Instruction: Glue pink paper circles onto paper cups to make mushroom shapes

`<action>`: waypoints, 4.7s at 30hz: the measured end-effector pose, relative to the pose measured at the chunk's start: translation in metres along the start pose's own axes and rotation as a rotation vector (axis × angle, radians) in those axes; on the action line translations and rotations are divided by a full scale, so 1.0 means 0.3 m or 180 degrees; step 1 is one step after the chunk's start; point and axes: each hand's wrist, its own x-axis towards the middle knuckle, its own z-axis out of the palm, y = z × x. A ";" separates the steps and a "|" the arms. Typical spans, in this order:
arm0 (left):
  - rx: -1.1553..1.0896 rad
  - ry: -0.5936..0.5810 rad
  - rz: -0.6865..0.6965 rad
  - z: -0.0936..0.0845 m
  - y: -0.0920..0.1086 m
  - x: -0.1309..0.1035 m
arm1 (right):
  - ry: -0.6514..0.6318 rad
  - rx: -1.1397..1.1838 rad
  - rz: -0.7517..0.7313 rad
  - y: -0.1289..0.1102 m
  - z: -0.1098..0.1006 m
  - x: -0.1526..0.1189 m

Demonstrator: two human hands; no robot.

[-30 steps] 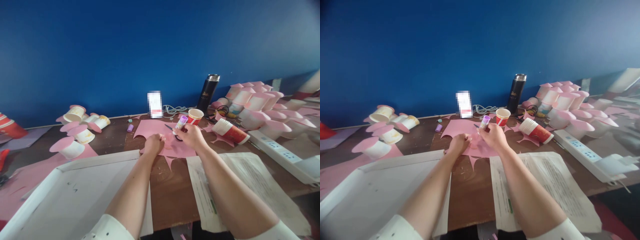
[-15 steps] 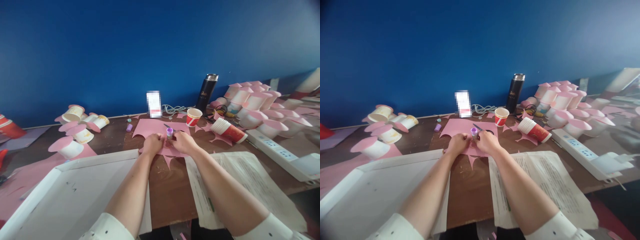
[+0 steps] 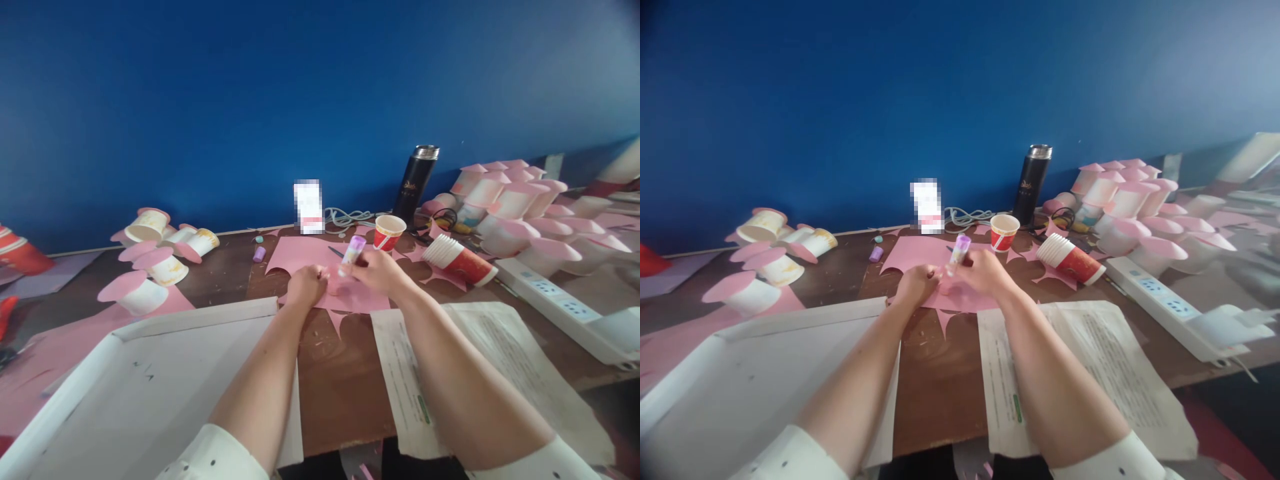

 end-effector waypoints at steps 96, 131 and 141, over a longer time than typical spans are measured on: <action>-0.1094 0.0856 0.0125 -0.004 0.027 -0.092 | 0.0363 0.4876 0.0474 0.011 0.071 0.045; -0.1285 0.1192 0.0462 0.023 -0.023 -0.059 | 0.0679 0.1606 0.0106 -0.021 0.133 0.024; -0.0990 0.1380 0.0693 0.017 -0.020 -0.065 | 0.0601 0.1391 0.0051 -0.019 0.123 0.022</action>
